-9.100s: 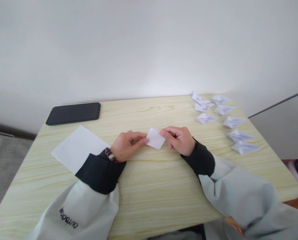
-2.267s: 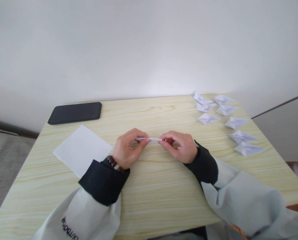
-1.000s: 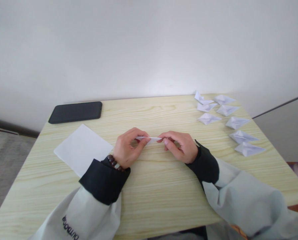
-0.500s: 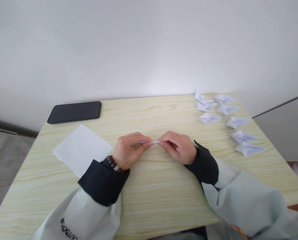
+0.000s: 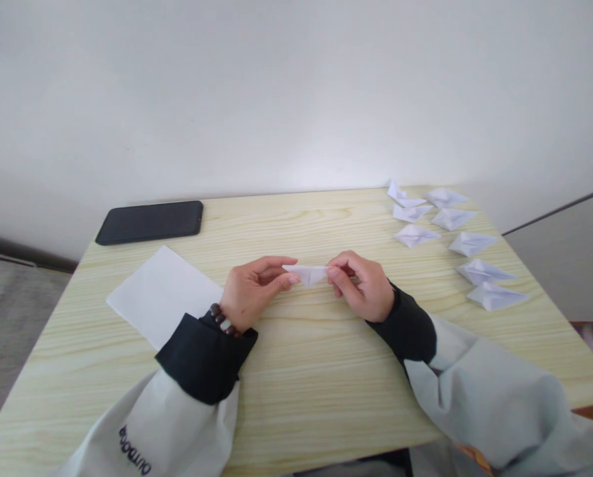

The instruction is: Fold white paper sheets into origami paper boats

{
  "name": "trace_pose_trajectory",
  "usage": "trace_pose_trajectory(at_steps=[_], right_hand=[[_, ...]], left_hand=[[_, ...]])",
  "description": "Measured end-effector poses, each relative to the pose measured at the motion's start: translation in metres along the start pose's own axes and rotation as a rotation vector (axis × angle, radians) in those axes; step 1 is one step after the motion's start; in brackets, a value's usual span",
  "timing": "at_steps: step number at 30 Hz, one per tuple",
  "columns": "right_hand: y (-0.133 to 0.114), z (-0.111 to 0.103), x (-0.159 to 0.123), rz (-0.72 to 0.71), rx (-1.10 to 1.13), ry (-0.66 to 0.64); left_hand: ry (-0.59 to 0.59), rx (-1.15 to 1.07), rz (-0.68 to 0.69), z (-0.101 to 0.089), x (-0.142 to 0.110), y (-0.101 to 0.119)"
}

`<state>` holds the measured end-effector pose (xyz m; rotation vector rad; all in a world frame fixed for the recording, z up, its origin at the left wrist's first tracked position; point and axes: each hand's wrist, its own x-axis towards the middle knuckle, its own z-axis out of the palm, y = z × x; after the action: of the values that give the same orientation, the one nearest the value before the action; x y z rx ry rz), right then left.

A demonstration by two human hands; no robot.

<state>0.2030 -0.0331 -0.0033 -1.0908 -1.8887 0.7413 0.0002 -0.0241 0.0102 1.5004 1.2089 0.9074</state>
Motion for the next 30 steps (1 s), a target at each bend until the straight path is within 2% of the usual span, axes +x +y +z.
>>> trace_pose_trajectory(at_steps=[3,5,13,21,30], right_hand=[[0.0012,0.0004,-0.0001,-0.028,0.028,-0.029],[0.0012,0.0005,0.0002,-0.083,0.000,-0.052],[-0.0009,-0.0006,0.0008,-0.164,-0.111,-0.063],[-0.0036,-0.0006,0.0026,-0.093,-0.162,-0.077],[-0.0020,-0.0002,0.0021,-0.267,-0.196,-0.195]], left_hand=[[-0.127,0.010,0.017,0.0011,0.0003,-0.0011],[-0.155,0.083,0.051,0.0020,-0.0002,-0.0005],[-0.149,0.317,0.129,0.0014,-0.0024,0.0046],[-0.125,0.262,0.046,0.0040,-0.0018,-0.0029],[-0.211,0.275,0.093,0.0034,-0.0065,0.0036]])
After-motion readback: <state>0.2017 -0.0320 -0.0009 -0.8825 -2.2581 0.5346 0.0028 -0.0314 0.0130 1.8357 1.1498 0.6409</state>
